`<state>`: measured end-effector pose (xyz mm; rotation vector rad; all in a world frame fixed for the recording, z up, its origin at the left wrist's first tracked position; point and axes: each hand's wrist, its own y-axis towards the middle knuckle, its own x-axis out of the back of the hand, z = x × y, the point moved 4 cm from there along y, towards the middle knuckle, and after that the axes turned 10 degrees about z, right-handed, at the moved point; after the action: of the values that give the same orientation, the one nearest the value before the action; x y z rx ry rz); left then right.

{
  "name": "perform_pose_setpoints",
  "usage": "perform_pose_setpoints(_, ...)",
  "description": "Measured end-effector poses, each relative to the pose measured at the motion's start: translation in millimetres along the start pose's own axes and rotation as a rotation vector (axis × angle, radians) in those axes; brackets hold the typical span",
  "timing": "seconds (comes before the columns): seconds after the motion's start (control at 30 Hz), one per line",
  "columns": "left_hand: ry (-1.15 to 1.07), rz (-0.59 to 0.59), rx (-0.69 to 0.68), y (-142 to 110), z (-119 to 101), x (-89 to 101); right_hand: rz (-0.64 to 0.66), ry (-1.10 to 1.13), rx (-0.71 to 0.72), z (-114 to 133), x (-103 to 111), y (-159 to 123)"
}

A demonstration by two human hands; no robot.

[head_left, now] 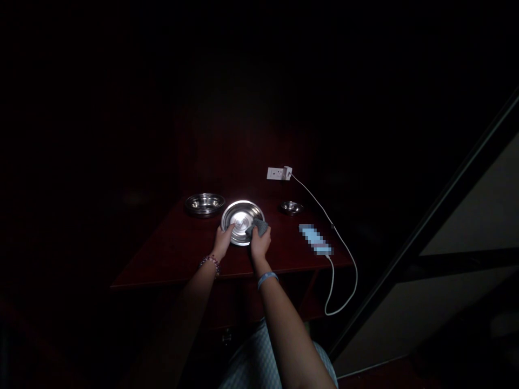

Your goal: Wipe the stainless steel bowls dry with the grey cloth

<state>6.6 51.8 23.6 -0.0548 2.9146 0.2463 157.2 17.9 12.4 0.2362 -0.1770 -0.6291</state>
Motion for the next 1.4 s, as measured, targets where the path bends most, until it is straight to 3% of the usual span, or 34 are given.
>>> perform_pose_setpoints(1.4,0.016,0.044,-0.061,2.5,3.3,0.0,-0.007,-0.006,0.019,0.6,0.6,-0.6)
